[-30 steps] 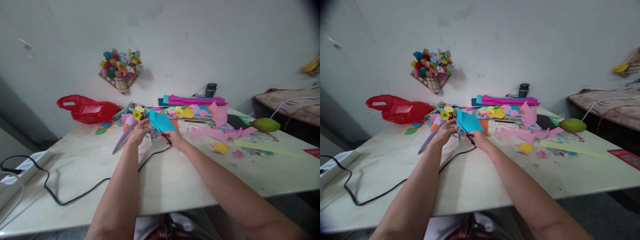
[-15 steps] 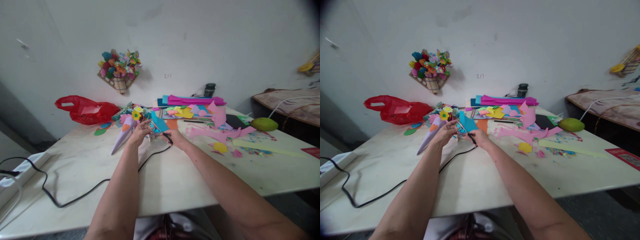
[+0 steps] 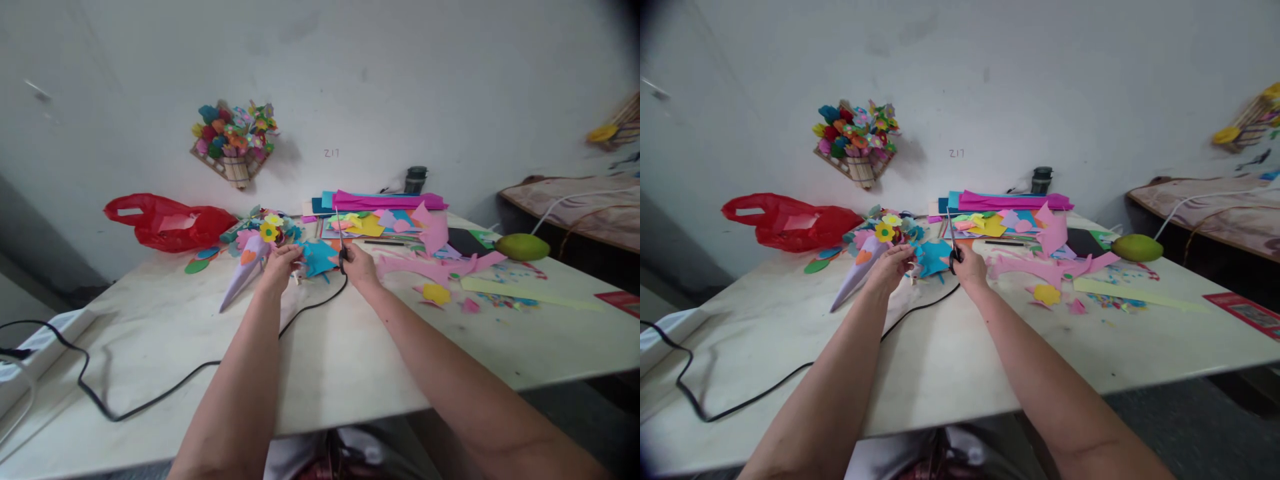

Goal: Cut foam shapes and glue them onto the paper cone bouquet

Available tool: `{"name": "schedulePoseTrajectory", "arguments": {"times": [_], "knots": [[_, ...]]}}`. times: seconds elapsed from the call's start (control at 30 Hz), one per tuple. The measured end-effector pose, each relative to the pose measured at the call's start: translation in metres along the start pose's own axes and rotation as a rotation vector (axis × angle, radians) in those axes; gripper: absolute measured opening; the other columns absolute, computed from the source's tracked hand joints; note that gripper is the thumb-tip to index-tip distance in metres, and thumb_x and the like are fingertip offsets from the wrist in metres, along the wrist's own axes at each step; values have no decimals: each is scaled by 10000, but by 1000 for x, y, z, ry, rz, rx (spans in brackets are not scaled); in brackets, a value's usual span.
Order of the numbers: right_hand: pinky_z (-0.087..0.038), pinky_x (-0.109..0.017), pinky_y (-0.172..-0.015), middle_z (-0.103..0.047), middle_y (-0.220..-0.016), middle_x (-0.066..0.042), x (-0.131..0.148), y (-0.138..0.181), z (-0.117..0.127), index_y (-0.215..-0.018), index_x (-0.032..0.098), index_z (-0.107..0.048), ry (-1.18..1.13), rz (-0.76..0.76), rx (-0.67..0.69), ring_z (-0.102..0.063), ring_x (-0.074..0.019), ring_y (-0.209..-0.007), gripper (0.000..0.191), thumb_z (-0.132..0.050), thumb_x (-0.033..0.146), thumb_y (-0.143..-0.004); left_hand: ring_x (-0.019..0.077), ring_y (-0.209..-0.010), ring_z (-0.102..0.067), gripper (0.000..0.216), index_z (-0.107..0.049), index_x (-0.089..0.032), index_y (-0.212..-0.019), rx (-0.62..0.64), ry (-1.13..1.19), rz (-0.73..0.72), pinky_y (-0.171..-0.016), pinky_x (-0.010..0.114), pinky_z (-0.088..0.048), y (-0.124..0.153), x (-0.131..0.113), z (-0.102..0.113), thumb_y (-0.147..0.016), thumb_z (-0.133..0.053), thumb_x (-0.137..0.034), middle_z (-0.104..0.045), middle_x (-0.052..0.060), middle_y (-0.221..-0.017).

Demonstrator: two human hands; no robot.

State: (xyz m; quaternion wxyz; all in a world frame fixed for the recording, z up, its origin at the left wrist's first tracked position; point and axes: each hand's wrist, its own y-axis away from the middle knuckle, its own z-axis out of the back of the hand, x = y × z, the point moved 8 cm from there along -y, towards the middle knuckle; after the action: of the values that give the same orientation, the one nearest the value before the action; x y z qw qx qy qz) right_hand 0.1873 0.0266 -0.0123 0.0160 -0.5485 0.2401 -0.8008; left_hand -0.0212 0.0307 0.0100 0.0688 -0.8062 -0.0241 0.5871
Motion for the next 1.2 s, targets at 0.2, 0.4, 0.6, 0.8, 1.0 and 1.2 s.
{"name": "schedulePoseTrajectory", "arguments": {"times": [0.2,0.4,0.6,0.8,1.0,1.2], "knots": [[-521,-311,-663,-710,-819,-13,17,8,-12,-974,257,-638,-189,-14,73,-665,-221,-820,373,-746,295,-619,76,-453,-463,215,-604,-120,-594,-41,18,13,-402,201,-317,1,3,-2,-544,-745,-274,-549,3,-535],[-461,-251,-502,-591,-601,57,40,22,-29,-921,189,-574,-561,-199,160,-535,-116,-487,481,-772,383,-527,62,-400,-409,251,-570,-125,-549,15,-52,24,-365,213,-238,8,6,-20,-563,-737,-311,-511,-7,-505],[-456,-243,-530,-584,-640,50,39,19,-19,-922,181,-586,-634,-244,76,-539,-110,-539,465,-761,333,-519,68,-402,-460,252,-581,-127,-599,56,-61,34,-377,201,-285,14,7,-33,-531,-754,-297,-583,1,-565],[-475,-279,-571,-614,-665,20,31,4,-16,-955,180,-607,-514,-129,98,-578,-157,-609,405,-695,259,-568,99,-413,-521,244,-578,-141,-652,148,-129,86,-418,215,-377,18,8,-38,-520,-730,-279,-625,15,-568],[-498,-310,-684,-670,-712,2,40,-1,-16,-981,197,-643,-282,120,155,-629,-189,-734,383,-673,193,-599,110,-428,-536,291,-565,-148,-585,276,-433,121,-432,214,-377,22,7,-42,-550,-777,-343,-623,39,-518],[-503,-294,-651,-668,-758,-16,40,-1,-21,-988,170,-625,-412,114,208,-618,-171,-693,389,-682,306,-628,129,-493,-603,398,-538,-145,-631,304,-360,98,-480,220,-432,21,4,-38,-553,-820,-415,-664,54,-594]]}}
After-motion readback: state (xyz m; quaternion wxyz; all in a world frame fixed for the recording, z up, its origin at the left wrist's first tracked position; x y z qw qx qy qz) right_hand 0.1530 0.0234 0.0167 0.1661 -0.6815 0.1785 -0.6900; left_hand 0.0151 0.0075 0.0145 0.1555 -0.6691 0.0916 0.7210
